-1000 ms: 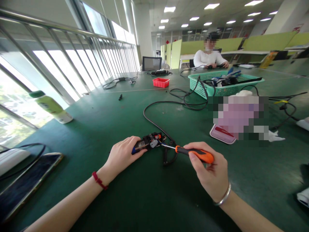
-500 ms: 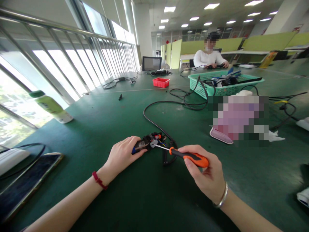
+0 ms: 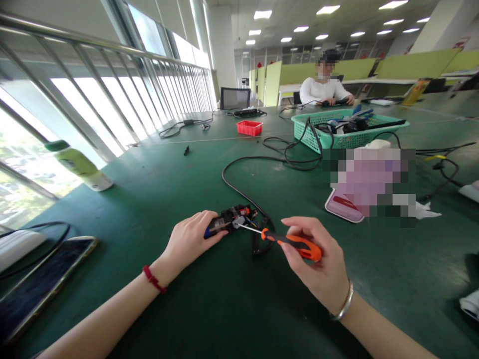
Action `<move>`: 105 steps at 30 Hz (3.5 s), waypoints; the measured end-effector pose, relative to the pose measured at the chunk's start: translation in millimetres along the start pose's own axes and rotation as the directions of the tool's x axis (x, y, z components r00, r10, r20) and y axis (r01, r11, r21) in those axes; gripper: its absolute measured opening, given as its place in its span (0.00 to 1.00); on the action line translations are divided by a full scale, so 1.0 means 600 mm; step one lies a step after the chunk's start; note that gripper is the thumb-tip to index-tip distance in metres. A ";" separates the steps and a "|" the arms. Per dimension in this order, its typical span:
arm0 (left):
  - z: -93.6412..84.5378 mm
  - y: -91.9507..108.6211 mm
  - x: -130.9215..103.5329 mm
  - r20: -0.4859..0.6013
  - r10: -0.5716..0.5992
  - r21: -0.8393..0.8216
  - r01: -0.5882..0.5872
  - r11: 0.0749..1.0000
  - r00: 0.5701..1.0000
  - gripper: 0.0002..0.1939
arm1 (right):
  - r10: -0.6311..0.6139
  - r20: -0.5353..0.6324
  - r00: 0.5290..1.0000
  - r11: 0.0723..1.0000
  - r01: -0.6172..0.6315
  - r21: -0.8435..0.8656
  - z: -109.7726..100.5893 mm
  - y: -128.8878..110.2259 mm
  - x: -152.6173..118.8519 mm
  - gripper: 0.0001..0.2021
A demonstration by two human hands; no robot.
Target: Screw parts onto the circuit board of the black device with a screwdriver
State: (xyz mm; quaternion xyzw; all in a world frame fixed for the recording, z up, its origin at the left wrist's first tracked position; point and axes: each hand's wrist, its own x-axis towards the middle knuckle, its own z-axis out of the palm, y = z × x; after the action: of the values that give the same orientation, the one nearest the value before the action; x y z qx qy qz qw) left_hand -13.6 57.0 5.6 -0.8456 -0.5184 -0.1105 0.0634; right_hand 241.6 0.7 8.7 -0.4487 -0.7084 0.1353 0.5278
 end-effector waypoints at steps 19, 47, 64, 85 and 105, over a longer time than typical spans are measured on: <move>-0.001 0.000 -0.001 -0.006 0.001 -0.002 -0.001 1.000 1.000 0.14 | 0.004 -0.090 0.996 0.996 0.004 0.091 0.003 0.002 0.000 0.21; -0.002 0.002 -0.001 0.008 -0.003 0.013 0.003 1.000 1.000 0.15 | -0.036 -0.026 0.999 0.999 0.036 -0.007 0.002 -0.004 -0.002 0.18; 0.002 -0.001 -0.001 0.006 0.011 0.007 -0.011 1.000 1.000 0.15 | -0.089 -0.018 0.996 0.995 0.088 -0.040 -0.002 -0.009 -0.003 0.18; 0.002 0.000 0.000 -0.008 0.016 0.011 -0.016 1.000 1.000 0.15 | -0.095 -0.045 0.994 0.995 0.094 -0.013 0.002 0.001 -0.005 0.17; 0.003 -0.001 0.000 0.001 0.007 0.012 -0.007 1.000 1.000 0.15 | -0.159 -0.049 0.986 0.983 0.154 -0.097 0.000 -0.004 -0.006 0.16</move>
State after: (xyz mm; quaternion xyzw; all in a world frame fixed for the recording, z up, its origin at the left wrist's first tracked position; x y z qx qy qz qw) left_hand -13.9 57.3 4.1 -0.8470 -0.5162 -0.1068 0.0688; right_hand 240.6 -3.2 8.1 -0.4192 -0.7318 0.0475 0.5352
